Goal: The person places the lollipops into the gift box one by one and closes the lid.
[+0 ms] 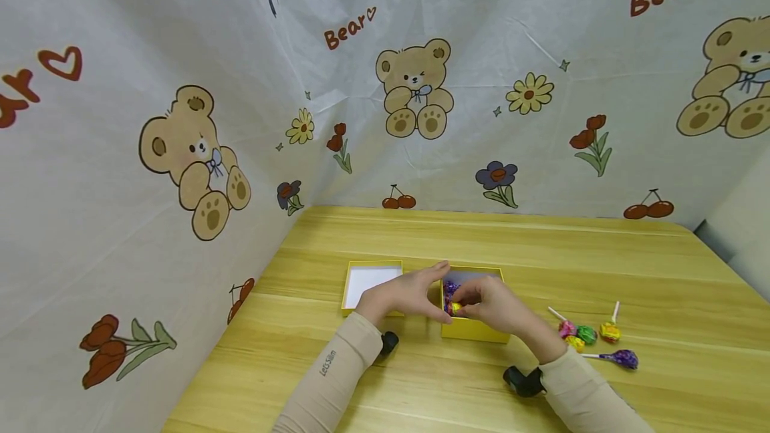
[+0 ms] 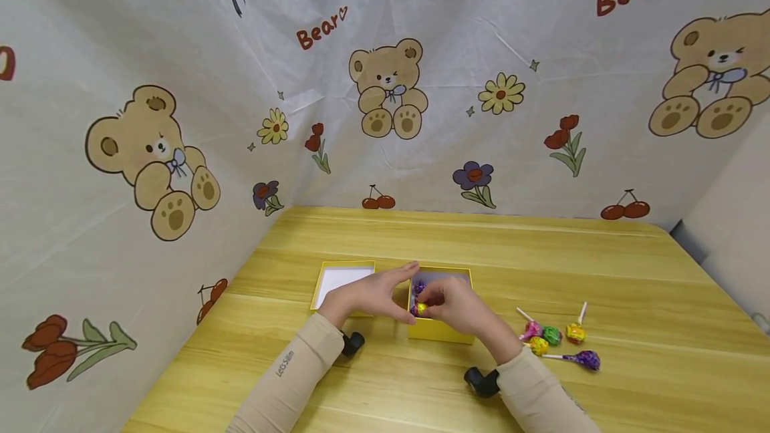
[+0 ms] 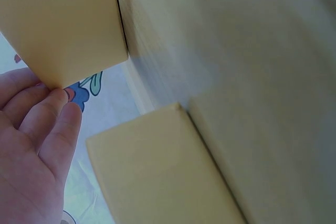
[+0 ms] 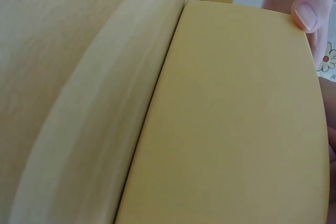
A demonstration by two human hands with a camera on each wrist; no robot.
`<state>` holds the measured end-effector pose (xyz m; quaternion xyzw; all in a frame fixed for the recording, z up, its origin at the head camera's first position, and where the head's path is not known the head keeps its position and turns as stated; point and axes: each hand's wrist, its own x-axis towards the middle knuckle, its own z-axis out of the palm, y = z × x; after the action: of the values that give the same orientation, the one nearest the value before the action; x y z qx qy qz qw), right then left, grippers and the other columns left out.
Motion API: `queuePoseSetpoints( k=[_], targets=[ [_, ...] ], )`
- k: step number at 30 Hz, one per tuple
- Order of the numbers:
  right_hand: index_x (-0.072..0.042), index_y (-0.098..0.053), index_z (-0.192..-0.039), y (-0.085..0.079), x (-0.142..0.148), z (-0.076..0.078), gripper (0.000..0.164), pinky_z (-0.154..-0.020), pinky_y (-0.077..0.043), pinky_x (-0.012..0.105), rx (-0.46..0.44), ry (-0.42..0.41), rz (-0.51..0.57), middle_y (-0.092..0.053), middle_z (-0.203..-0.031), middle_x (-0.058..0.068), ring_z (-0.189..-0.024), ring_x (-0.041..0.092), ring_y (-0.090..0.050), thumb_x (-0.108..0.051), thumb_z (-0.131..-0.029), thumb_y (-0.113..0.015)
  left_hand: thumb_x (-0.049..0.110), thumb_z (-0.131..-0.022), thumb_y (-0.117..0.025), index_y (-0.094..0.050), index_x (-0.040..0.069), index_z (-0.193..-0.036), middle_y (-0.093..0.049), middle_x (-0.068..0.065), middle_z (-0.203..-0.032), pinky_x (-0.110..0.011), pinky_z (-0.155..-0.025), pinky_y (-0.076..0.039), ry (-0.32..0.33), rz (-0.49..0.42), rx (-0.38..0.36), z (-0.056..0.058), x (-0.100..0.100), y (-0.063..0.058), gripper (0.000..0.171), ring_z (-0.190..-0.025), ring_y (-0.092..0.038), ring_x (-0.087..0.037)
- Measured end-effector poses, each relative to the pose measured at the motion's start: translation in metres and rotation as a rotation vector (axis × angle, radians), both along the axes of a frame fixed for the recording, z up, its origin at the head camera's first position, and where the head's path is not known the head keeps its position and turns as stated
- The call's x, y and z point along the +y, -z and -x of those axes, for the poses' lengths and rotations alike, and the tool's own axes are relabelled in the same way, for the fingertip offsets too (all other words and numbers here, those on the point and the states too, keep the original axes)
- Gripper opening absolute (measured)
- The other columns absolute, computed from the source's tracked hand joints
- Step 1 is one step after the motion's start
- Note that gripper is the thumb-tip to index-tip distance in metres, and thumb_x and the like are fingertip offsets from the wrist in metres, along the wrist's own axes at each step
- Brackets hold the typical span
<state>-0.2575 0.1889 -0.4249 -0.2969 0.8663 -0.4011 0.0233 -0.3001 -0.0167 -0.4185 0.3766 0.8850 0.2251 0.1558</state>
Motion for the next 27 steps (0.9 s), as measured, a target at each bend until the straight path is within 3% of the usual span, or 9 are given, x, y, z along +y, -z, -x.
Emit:
queuePoseSetpoints(
  k=[10, 19, 27],
  targets=[
    [-0.006, -0.067, -0.087, 0.0, 0.0, 0.001, 0.012, -0.063, -0.051, 0.018, -0.086, -0.01, 0.008, -0.068, -0.085, 0.006, -0.078, 0.019, -0.064, 0.0, -0.077, -0.064, 0.065, -0.067, -0.06, -0.007, 0.028, -0.143, -0.001, 0.013, -0.149, -0.035, -0.108, -0.025, 0.013, -0.021, -0.007, 0.0, 0.0, 0.0, 0.1, -0.136, -0.011, -0.009],
    [-0.008, -0.067, -0.088, -0.002, 0.0, -0.001, 0.011, -0.064, -0.052, 0.018, -0.107, -0.005, -0.001, -0.068, -0.086, 0.005, -0.078, 0.017, -0.064, -0.003, -0.079, -0.063, 0.065, -0.068, -0.06, -0.007, 0.028, -0.143, 0.0, 0.015, -0.149, -0.036, -0.108, -0.026, 0.01, -0.021, -0.015, -0.001, 0.0, 0.001, 0.099, -0.136, -0.011, -0.01],
    [0.002, -0.062, -0.105, -0.017, 0.011, -0.005, 0.024, -0.074, -0.052, 0.025, -0.134, -0.001, 0.046, -0.063, -0.103, 0.019, -0.093, 0.028, -0.062, -0.007, -0.083, -0.06, 0.065, -0.067, -0.061, -0.007, 0.028, -0.143, 0.0, 0.016, -0.148, -0.037, -0.107, -0.027, 0.006, -0.019, -0.022, -0.001, -0.001, 0.0, 0.1, -0.136, -0.012, -0.011]
  ],
)
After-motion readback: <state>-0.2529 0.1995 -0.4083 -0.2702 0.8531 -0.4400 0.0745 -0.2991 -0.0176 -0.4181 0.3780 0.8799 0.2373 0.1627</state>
